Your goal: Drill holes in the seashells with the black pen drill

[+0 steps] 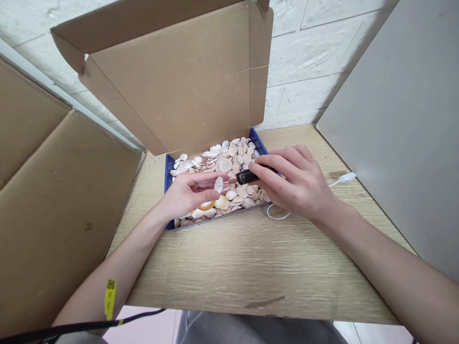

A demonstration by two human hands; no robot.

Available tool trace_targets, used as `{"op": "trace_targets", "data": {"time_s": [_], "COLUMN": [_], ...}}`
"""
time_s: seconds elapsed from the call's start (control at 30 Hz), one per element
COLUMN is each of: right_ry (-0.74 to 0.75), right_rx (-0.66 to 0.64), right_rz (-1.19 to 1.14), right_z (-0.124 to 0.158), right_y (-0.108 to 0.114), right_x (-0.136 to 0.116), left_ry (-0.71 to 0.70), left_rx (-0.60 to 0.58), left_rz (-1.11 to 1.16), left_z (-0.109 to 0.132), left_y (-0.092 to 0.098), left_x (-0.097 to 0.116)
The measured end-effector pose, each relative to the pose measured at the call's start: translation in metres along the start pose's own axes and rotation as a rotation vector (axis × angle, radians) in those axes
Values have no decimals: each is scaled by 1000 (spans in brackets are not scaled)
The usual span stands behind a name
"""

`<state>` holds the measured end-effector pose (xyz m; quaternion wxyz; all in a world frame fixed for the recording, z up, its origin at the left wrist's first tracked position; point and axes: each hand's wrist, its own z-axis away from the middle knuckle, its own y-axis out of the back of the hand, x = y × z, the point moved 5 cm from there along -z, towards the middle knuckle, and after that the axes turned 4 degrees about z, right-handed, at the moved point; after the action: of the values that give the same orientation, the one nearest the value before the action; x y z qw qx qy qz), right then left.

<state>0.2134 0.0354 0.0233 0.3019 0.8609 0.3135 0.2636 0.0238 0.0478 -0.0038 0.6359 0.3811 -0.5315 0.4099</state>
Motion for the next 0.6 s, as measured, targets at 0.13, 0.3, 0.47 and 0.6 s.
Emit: {"op": "trace_targets", "data": {"time_s": [0.13,0.3,0.47,0.6], "right_ry": [-53,-115,-154,-155], "right_rx": [-66,-182,-249,-185], "right_rz": [-14,-52,-75,-46], "right_z": [0,1,5,4], "right_y": [-5,-13,-17,-13], "right_x": [2,2,2,2], "left_ry": [-56,-88,-65,-81], "left_rx": [91,139,141,143], "left_rz": [-49,-116,-134,-125], "left_z": [0,1,1,2], "left_y": [5,8,7,6], "left_x": [2,3,1,3]}}
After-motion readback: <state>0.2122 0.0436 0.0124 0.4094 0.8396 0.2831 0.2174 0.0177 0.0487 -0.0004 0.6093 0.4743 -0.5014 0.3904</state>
